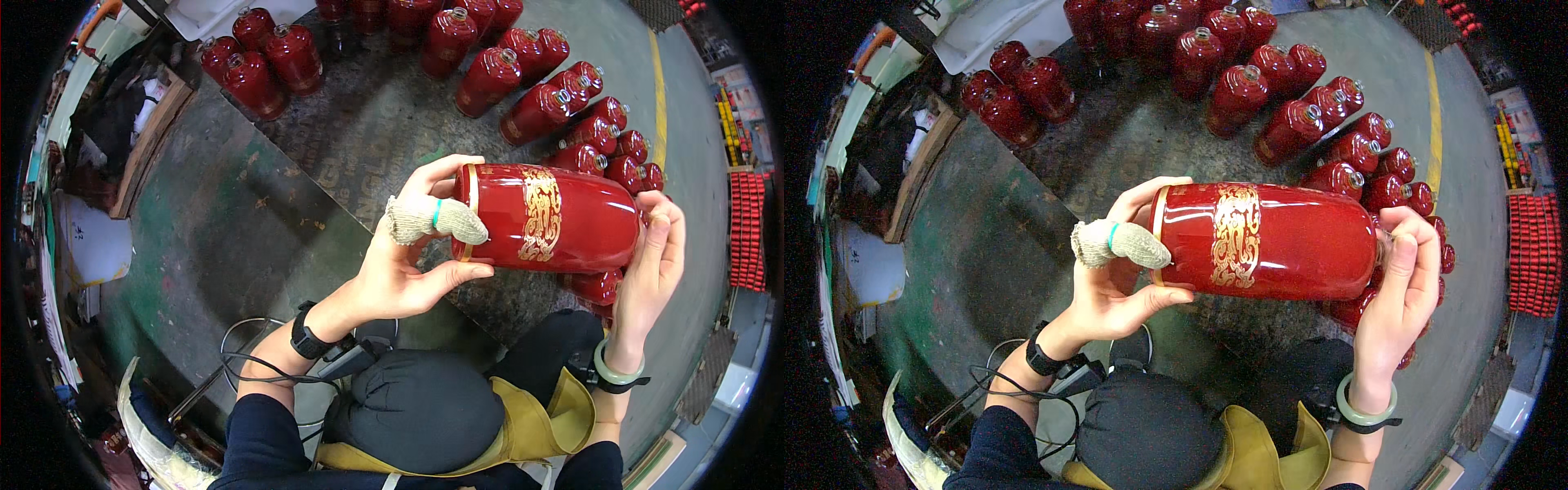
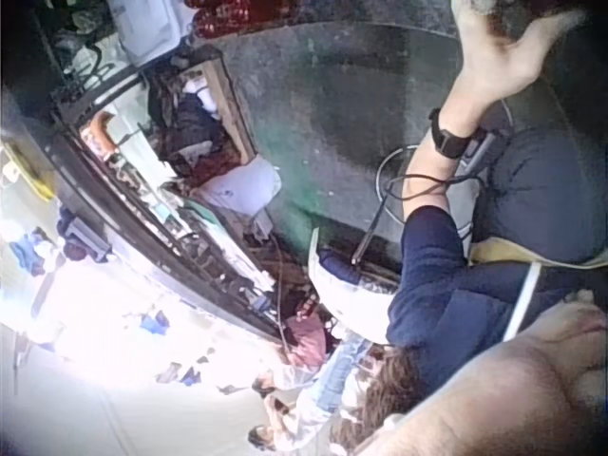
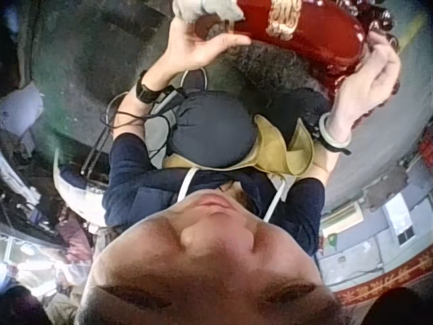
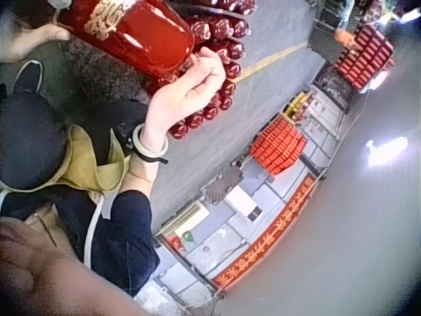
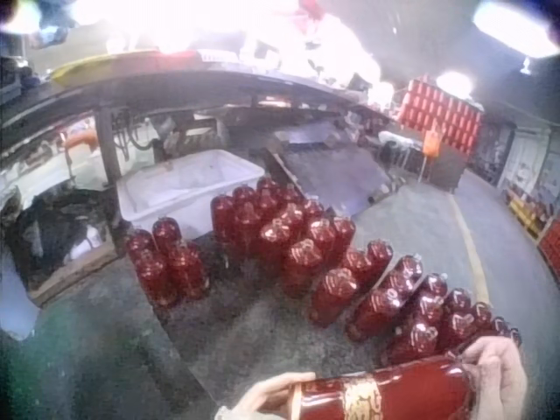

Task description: Inspecting and applying small labels/seals to red ceramic liquor bottles on a production line.

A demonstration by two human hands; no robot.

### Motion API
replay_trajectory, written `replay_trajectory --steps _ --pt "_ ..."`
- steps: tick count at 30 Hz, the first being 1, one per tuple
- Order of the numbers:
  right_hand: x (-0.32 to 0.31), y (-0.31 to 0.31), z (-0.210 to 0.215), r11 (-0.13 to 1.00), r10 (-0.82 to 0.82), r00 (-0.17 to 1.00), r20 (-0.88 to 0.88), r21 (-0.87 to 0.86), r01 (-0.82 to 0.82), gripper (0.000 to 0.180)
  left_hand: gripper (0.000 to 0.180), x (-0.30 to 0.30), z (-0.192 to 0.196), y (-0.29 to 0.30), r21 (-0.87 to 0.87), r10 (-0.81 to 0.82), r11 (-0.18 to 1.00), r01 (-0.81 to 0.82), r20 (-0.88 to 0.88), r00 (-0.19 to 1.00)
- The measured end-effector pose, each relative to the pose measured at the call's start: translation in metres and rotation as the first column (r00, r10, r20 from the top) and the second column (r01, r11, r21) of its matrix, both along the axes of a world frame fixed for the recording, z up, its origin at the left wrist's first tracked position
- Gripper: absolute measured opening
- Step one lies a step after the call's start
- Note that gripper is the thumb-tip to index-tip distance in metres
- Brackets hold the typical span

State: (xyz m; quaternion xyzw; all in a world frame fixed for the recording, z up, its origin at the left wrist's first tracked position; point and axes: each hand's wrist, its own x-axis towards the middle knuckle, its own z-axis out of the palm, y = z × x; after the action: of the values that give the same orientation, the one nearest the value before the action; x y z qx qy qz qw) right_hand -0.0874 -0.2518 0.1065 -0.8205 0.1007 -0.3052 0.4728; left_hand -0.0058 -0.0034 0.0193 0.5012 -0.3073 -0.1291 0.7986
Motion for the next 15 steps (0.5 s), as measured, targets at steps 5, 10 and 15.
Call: replay_trajectory --steps 5,10,15 --pt "-0.010 -0.004 -0.014 0.917 0.098 0.994 0.049 0.383 -0.110 0.021 0.074 0.002 -0.007 -0.007 -0.053 -0.004 0.999 0.010 0.100 0.995" --pt "-0.013 -0.007 -0.013 0.860 0.051 0.984 0.173 0.493 -0.131 0.022 0.080 0.000 -0.008 -0.005 -0.117 -0.012 0.993 -0.003 -0.127 0.992" --pt "-0.020 -0.012 -0.007 0.866 0.148 0.967 0.209 0.445 -0.229 0.018 0.077 -0.001 -0.007 -0.004 -0.203 -0.008 0.979 -0.026 -0.164 0.986"
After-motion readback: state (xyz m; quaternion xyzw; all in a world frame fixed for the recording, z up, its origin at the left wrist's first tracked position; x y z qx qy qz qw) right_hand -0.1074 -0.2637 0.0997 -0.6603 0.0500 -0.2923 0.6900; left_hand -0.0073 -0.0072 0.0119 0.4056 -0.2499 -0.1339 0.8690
